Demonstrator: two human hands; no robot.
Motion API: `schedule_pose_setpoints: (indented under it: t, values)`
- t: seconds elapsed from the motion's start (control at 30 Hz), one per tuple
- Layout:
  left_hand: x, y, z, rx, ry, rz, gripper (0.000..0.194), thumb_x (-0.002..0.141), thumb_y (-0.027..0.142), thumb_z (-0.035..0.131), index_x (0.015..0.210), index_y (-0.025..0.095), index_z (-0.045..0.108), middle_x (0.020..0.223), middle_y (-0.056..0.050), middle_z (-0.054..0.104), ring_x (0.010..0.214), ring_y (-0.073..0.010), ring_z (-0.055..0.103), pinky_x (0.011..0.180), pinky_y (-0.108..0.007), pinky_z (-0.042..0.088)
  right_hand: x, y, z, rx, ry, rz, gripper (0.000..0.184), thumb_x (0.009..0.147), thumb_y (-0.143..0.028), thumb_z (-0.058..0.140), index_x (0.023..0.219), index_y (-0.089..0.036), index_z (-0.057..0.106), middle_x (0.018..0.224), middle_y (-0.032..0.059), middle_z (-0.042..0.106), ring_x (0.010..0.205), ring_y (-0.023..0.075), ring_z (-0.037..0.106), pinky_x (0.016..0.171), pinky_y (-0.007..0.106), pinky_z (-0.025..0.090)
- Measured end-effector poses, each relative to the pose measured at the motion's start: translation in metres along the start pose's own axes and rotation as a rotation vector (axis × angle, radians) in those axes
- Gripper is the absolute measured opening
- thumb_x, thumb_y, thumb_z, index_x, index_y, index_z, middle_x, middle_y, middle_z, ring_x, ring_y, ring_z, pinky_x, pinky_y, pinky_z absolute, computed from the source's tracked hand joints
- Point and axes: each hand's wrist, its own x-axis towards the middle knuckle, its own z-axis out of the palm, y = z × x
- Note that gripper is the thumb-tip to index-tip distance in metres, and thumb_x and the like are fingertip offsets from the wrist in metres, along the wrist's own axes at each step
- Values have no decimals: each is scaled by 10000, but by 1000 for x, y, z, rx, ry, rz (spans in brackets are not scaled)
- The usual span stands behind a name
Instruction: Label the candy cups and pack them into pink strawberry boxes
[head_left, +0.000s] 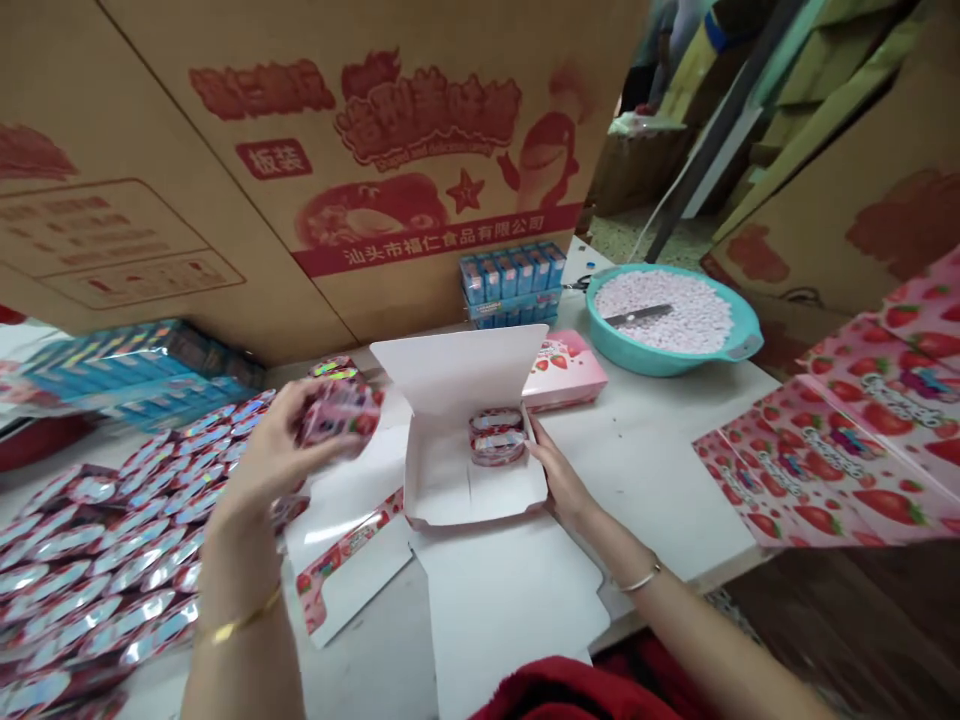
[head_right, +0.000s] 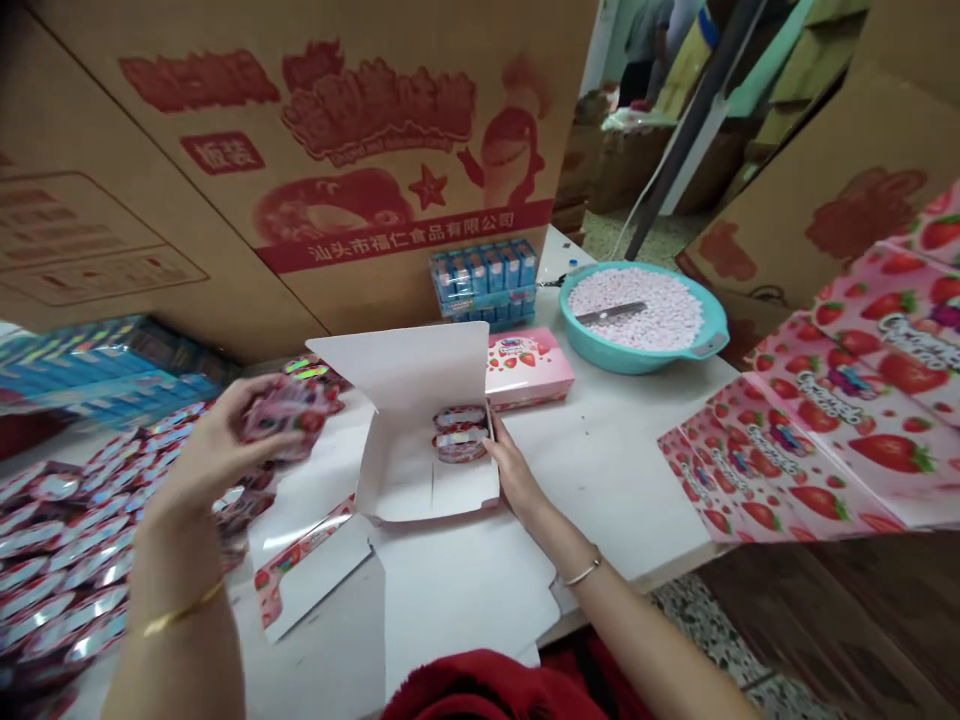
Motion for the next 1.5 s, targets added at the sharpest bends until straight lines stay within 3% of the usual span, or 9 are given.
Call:
schedule_pose_setpoints:
  t: [0.13,0.37,0.5,0.6,0.73,0.83,1.0,1.2,1.5]
  values:
    - [-50,61,2,-129,-219,231,693,656,529,784,1274,327,545,1244,-61,595,1110,-286,605,930,-421,535,4,9,2,204,-21,52,673,937,-473,399,1563,-290,237,1563,-31,384,1445,220,367,1142,468,379]
    - [-34,123,135,177,-465,399,702,719,508,744,1311,185,549,1156,-150,597,1040,-323,593,875,-453,517,-3,4,7,255,-12,11,694,937,-610,404,1549,-311,276,1592,-30,333,1481,221,289,1211,465,248]
    - [-46,119,164,221,-439,445,816,754,489,736,1453,213,420,1475,-202,428,1361,-404,391,1094,-588,339,-11,-3,10,242,-80,29,769,941,-666,356,1579,-289,148,1637,0,220,1506,201,216,1224,448,204]
    - [-48,99,138,51,-425,475,807,837,484,633,1523,231,292,1586,-164,304,1465,-344,276,1181,-559,235,-14,-6,9,181,-110,28,907,898,-680,460,1589,-260,48,1649,34,176,1516,221,173,1222,441,219]
    - [-26,28,62,43,-225,266,510,913,245,414,1422,256,448,1346,-90,606,1261,-214,552,1099,-410,405,-18,-12,2,-42,50,-20,957,882,-656,515,1591,-241,24,1666,33,48,1533,246,47,1242,462,121]
    - [-8,-47,19,481,-185,6,787,734,241,626,1479,192,375,1536,-164,400,1444,-368,321,1165,-586,242,-19,-24,-1,-325,85,-233,825,881,-599,555,1563,-252,245,1658,37,129,1532,285,56,1236,526,112]
    - [-6,-124,14,866,-398,-40,935,653,106,601,1526,178,275,1593,-164,298,1496,-381,181,1170,-667,60,-8,-44,10,-744,-226,-497,683,823,-532,663,1426,-251,512,1582,74,352,1500,340,207,1223,593,25]
    - [-17,-128,23,831,-251,116,729,715,237,660,1409,183,443,1503,-163,436,1476,-374,238,1195,-617,28,5,-38,24,-940,-443,-558,562,837,-409,682,1357,-224,574,1537,120,423,1486,352,242,1200,631,83]
    - [-9,-111,21,765,-297,140,608,690,491,719,1176,166,554,1294,-215,564,1187,-409,503,1018,-535,322,-3,-38,24,-1069,-256,-722,380,854,-412,694,1151,-178,661,1228,138,644,1163,295,557,1153,535,279]
